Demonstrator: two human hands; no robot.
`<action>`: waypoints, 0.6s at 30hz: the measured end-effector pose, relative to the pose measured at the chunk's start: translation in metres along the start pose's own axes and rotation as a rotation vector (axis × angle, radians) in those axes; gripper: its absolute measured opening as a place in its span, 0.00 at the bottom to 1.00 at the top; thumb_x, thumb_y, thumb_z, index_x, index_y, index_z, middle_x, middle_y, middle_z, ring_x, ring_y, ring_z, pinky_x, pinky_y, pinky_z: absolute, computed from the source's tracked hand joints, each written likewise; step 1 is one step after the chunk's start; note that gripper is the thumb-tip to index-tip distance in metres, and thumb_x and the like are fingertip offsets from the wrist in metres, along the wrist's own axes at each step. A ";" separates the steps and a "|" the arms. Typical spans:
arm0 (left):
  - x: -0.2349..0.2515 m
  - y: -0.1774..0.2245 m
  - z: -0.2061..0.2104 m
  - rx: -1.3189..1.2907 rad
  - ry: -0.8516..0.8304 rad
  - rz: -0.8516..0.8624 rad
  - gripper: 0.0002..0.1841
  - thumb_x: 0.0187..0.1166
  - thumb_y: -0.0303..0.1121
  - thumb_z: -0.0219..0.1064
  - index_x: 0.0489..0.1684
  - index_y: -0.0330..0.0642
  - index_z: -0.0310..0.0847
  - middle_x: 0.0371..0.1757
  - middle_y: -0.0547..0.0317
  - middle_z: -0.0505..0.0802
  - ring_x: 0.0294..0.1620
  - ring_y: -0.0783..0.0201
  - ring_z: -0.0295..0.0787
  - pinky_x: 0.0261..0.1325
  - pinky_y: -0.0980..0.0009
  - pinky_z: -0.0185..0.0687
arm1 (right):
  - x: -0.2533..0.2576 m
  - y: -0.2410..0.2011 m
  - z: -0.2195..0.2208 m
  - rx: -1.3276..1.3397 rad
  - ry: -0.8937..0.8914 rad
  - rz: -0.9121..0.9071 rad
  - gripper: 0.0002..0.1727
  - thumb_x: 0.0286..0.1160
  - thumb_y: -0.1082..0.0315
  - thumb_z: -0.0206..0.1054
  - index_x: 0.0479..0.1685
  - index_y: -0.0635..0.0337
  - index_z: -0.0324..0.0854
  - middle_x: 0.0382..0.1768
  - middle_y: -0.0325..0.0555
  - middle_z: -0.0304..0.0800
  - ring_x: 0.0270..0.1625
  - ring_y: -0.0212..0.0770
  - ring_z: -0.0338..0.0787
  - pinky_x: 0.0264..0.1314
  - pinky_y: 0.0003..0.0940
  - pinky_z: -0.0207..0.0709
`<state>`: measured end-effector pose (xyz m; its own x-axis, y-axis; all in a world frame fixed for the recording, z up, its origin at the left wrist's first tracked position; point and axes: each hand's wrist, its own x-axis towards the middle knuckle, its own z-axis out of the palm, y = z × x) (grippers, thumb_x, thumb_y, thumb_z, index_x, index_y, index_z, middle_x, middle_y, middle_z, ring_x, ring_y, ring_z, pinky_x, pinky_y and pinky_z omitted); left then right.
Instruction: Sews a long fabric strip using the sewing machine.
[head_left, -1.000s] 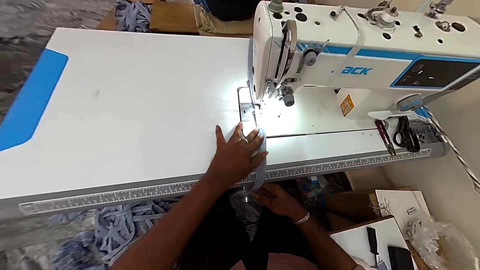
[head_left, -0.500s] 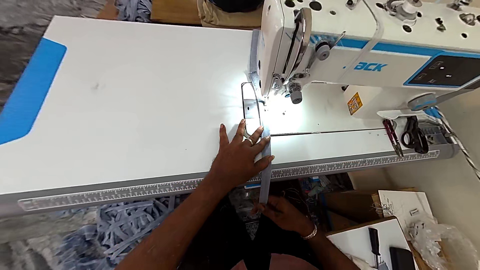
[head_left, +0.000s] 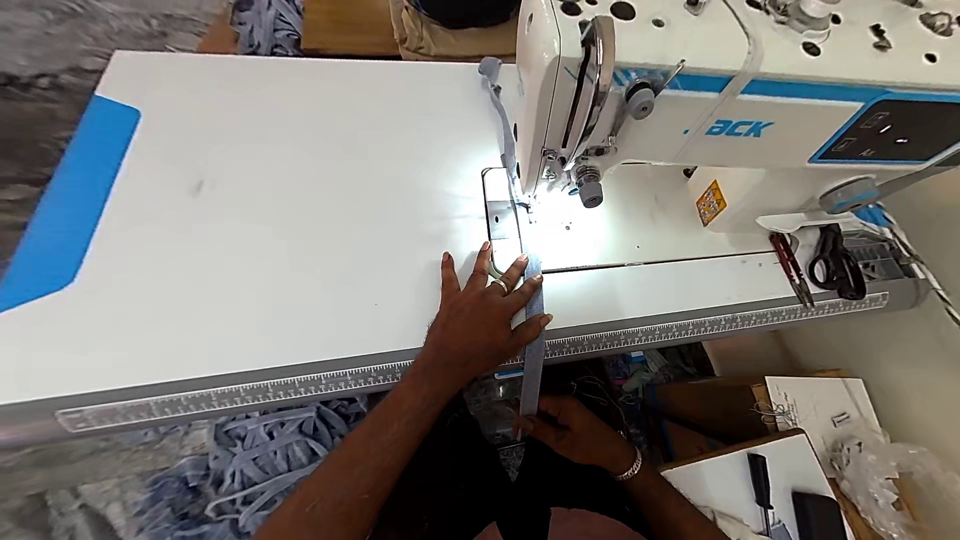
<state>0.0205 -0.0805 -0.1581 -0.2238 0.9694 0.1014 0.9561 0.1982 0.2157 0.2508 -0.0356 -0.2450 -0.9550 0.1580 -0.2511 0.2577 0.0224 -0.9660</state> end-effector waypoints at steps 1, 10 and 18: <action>0.000 0.000 0.000 0.002 -0.001 -0.001 0.36 0.83 0.72 0.39 0.85 0.73 0.73 0.91 0.70 0.71 0.96 0.38 0.47 0.83 0.17 0.29 | 0.000 -0.001 0.000 0.014 0.001 -0.009 0.20 0.89 0.53 0.60 0.48 0.61 0.89 0.35 0.37 0.89 0.33 0.23 0.82 0.40 0.22 0.77; -0.001 0.000 0.000 0.000 0.006 -0.002 0.36 0.83 0.73 0.39 0.85 0.73 0.73 0.90 0.69 0.72 0.96 0.38 0.47 0.83 0.17 0.29 | -0.004 -0.002 -0.002 0.136 0.029 -0.097 0.20 0.92 0.52 0.55 0.56 0.61 0.80 0.34 0.37 0.83 0.30 0.27 0.81 0.35 0.25 0.79; -0.001 0.000 0.000 -0.004 0.011 0.003 0.32 0.88 0.67 0.38 0.84 0.74 0.74 0.90 0.70 0.72 0.95 0.39 0.48 0.84 0.18 0.29 | -0.009 -0.007 -0.004 0.151 0.034 0.062 0.16 0.85 0.54 0.65 0.52 0.59 0.84 0.36 0.38 0.90 0.27 0.30 0.88 0.30 0.26 0.85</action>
<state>0.0210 -0.0816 -0.1580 -0.2230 0.9683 0.1123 0.9561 0.1948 0.2189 0.2580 -0.0331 -0.2363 -0.9319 0.1874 -0.3107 0.2886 -0.1361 -0.9477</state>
